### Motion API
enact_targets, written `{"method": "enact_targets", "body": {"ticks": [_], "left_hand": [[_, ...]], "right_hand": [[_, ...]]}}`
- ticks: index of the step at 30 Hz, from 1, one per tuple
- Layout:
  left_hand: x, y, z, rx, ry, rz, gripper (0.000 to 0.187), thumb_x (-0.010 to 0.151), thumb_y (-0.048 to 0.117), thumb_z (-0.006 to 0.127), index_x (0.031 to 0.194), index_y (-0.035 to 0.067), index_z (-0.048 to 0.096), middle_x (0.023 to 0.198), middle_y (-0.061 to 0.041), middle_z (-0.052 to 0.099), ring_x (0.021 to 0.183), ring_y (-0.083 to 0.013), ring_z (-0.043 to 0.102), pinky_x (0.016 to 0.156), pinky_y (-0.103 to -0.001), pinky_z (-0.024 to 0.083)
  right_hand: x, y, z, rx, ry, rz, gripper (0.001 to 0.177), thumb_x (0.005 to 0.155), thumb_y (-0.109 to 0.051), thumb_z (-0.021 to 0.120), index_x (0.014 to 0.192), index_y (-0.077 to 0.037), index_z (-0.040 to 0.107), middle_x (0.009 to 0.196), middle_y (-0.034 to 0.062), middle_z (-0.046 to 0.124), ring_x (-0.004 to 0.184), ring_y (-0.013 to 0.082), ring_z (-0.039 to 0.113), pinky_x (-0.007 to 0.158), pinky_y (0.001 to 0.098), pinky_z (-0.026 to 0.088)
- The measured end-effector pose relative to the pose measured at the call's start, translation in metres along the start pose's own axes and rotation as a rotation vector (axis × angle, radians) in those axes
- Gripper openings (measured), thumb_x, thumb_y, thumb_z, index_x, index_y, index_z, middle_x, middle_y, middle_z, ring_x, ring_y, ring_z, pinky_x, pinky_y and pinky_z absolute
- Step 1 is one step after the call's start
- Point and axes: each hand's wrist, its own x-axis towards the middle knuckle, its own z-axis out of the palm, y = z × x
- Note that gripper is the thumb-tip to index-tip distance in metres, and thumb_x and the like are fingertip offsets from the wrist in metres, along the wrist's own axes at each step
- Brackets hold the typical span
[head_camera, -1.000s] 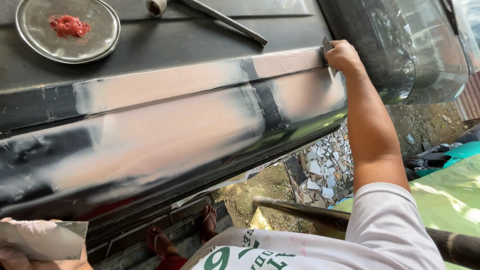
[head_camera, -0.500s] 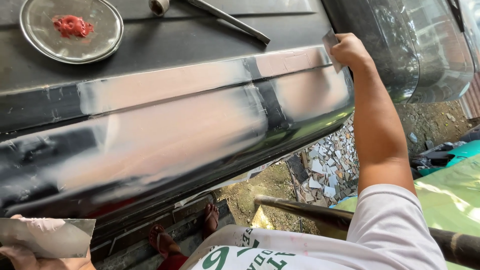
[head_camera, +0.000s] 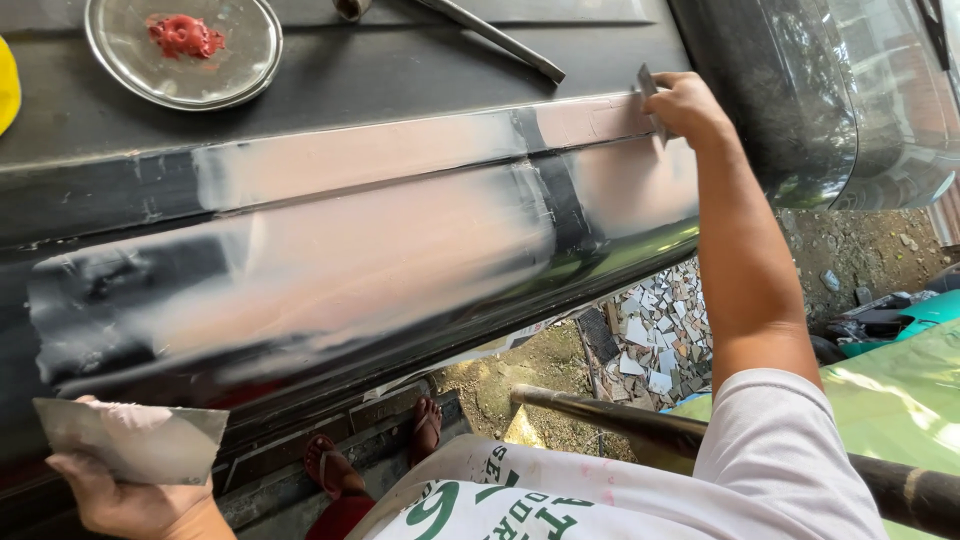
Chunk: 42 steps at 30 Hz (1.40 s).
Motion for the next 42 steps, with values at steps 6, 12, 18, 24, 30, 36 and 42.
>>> {"method": "enact_targets", "body": {"ticks": [6,12,18,24,30,36,42], "left_hand": [[0.004,-0.036,-0.032,-0.327,0.026,-0.187,0.057,0.087,0.067,0.063,0.112,0.017,0.059,0.091,0.004,0.059,0.089,-0.0114,0.060,0.083,-0.025,0.049],[0.007,-0.040,-0.036,-0.393,-0.091,-0.148,0.036,0.098,0.057,0.059,0.099,0.022,0.053,0.089,0.006,0.049,0.086,-0.0105,0.053,0.077,-0.026,0.043],[0.008,-0.050,-0.042,-0.443,-0.010,-0.227,0.038,0.099,0.052,0.055,0.119,0.021,0.065,0.115,0.004,0.062,0.114,-0.0165,0.061,0.096,-0.030,0.052],[-0.011,0.002,0.007,-0.931,-0.548,-0.270,0.045,0.090,0.024,0.069,0.132,0.015,0.055,0.122,-0.018,0.056,0.114,-0.0427,0.052,0.083,-0.062,0.058],[-0.091,0.035,0.137,-1.311,-0.870,-0.812,0.042,0.105,0.042,0.041,0.104,0.005,0.060,0.094,-0.019,0.068,0.083,-0.0308,0.069,0.077,-0.045,0.054],[-0.157,-0.016,0.207,-1.148,-0.934,-0.737,0.041,0.106,0.033,0.036,0.128,0.001,0.049,0.112,-0.024,0.065,0.102,-0.0288,0.064,0.094,-0.045,0.049],[-0.175,-0.021,0.227,-0.841,-0.805,-0.302,0.044,0.106,0.027,0.042,0.139,-0.001,0.043,0.117,-0.023,0.068,0.107,-0.0214,0.064,0.098,-0.041,0.050]], "right_hand": [[-0.039,-0.056,0.035,-0.012,-0.040,-0.072,0.058,0.082,-0.011,0.061,0.139,-0.019,0.058,0.119,0.0082,0.068,0.105,0.0211,0.063,0.081,0.0355,0.052],[-0.084,-0.109,0.062,-0.115,-0.029,-0.094,0.059,0.081,-0.024,0.065,0.139,-0.023,0.058,0.116,0.0039,0.069,0.099,0.0171,0.064,0.075,0.0323,0.053],[-0.077,-0.118,0.069,-0.008,-0.113,-0.116,0.041,0.081,-0.023,0.063,0.121,-0.020,0.062,0.102,0.0045,0.067,0.083,0.0174,0.064,0.065,0.0326,0.054],[-0.150,-0.078,0.014,0.548,-0.197,-0.457,0.048,0.081,-0.024,0.067,0.124,-0.005,0.061,0.113,0.0018,0.067,0.099,0.0147,0.064,0.082,0.0256,0.051],[-0.258,-0.012,0.036,0.920,-0.083,-0.890,0.011,0.084,-0.001,0.072,0.094,-0.003,0.070,0.066,0.0085,0.053,0.061,0.0127,0.044,0.058,0.0294,0.029],[-0.334,0.043,0.088,1.034,-0.237,-1.423,0.022,0.069,-0.011,0.086,0.089,-0.007,0.079,0.113,0.0305,0.065,0.128,0.0521,0.046,0.114,0.0696,0.022],[-0.346,0.053,0.082,0.710,0.148,-1.250,0.018,0.084,-0.014,0.075,0.102,-0.014,0.079,0.132,0.0254,0.059,0.135,0.0479,0.047,0.112,0.0556,0.035]]}}
